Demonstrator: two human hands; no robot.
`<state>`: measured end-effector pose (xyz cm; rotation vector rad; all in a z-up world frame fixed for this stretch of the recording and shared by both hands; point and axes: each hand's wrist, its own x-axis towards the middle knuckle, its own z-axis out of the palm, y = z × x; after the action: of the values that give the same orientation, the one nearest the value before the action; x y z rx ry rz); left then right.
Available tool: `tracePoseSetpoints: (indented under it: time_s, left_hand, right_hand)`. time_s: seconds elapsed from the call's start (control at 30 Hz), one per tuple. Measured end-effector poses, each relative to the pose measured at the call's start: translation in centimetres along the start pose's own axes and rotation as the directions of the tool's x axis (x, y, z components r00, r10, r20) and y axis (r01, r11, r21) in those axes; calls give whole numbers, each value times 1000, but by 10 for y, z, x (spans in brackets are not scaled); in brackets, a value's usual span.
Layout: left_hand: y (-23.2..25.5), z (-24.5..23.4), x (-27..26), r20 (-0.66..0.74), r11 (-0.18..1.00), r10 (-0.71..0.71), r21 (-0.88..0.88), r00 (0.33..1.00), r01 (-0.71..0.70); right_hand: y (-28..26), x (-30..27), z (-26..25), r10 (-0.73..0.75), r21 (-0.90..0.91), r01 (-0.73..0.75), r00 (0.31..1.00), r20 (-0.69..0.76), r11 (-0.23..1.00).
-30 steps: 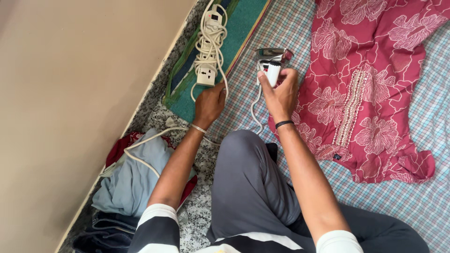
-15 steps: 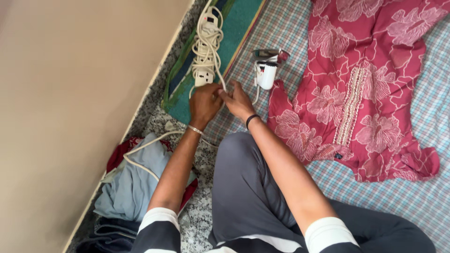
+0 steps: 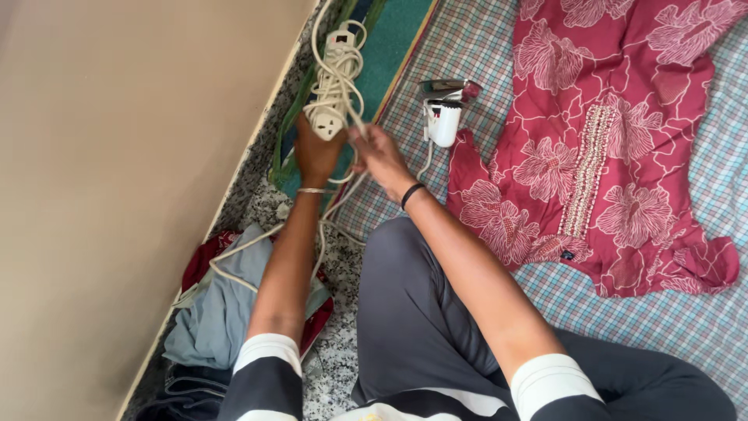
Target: The person sits cross-legged and unfolds a pink floral garment on a checkered surface. They plug in an electric iron and then iron a section of the garment, smoothing the fabric with their hands between passes.
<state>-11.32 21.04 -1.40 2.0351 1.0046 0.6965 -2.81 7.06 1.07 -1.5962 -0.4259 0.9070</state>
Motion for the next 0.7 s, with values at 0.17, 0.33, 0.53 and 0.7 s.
tracePoseSetpoints:
  time_s: [0.17,0.33,0.53,0.7]
  left_hand:
    - [-4,-56,-20,324,716,-381,-489,866,498]
    - [-34,-53,-38,462,287,-494,-713,737,640]
    - [-43,-32,-78,647,-246,-235,-762,726,599]
    - [24,-42,-121,299,680,-466,-481,833,553]
  right_hand:
    - [-12,-15,-15,-278,-355,179,927,-251,918]
    - [-18,-22,-14,-357,-649,173,920,-163,741]
    - [-29,-35,-4,-324,-674,240,946,1,699]
    - [-45,-52,-15,-253,-695,131,965,-75,707]
